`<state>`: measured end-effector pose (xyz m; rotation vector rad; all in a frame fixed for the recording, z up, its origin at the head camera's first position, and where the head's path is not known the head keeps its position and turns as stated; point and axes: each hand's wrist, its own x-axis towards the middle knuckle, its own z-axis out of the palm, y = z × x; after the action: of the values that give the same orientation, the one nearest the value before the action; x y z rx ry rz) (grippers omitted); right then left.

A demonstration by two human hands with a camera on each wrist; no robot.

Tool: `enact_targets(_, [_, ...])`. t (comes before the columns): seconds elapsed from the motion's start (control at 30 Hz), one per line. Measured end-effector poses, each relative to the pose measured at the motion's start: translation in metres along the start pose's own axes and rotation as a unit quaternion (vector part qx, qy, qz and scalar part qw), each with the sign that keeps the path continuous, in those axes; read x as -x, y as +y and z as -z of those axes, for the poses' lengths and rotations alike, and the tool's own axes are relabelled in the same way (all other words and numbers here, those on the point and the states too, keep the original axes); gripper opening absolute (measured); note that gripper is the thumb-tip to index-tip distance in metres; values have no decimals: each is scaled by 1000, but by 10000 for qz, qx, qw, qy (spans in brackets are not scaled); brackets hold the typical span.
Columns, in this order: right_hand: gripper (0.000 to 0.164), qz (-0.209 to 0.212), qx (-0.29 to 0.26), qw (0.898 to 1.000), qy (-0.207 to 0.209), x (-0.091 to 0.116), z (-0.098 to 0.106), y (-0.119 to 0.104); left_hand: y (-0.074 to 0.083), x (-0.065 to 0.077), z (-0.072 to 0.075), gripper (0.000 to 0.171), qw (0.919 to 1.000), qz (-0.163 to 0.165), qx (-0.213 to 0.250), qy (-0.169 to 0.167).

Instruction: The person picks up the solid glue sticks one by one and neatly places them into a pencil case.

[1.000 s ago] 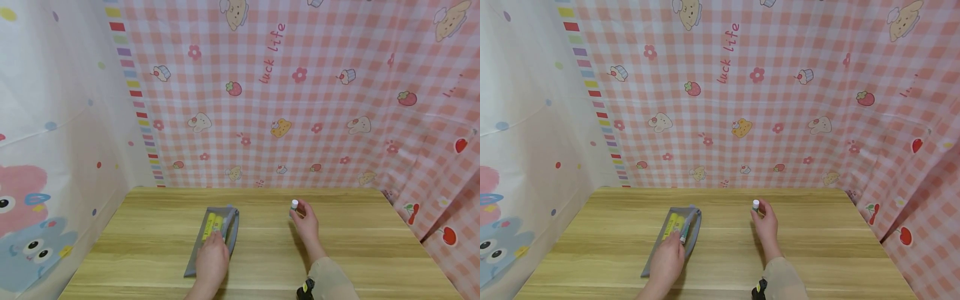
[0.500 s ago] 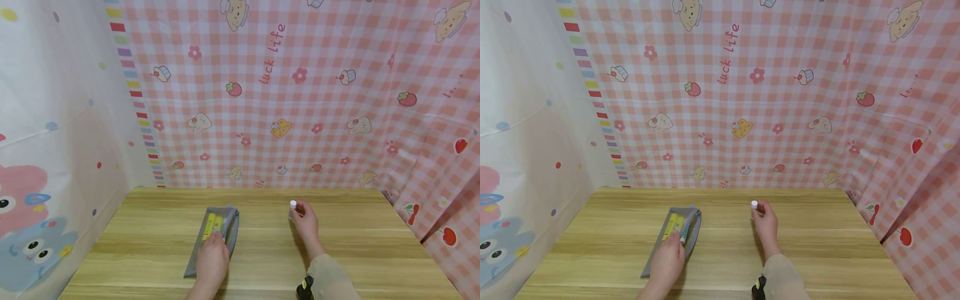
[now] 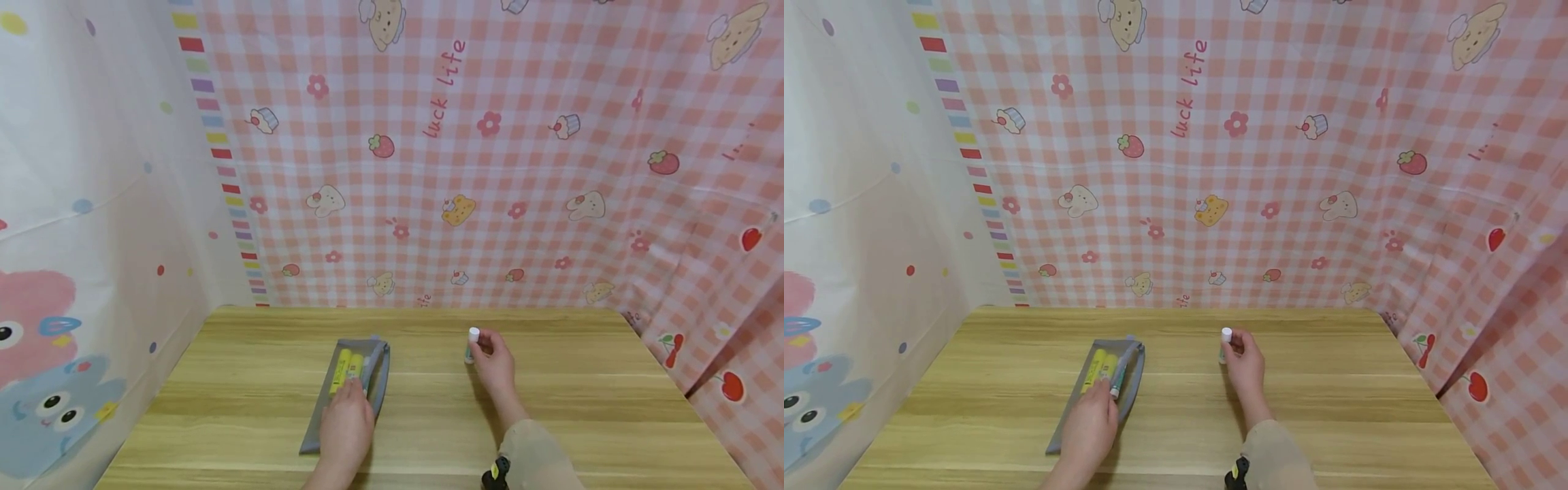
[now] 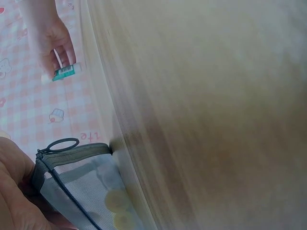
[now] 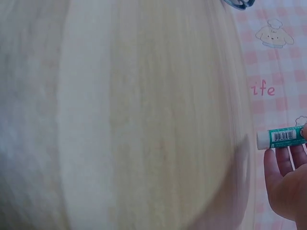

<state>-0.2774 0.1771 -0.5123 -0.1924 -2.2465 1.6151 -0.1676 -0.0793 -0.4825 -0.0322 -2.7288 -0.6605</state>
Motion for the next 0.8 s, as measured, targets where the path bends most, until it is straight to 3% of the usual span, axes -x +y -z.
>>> enact_targets(0.4, [19, 102, -78, 9999, -81, 12, -15, -4, 0, 0, -1, 34, 10000, -14, 26, 47])
enact_targets(0.8, [23, -284, -666, 9936, -870, 31, -38, -19, 1, -1, 1, 34, 10000, 30, 3, -61])
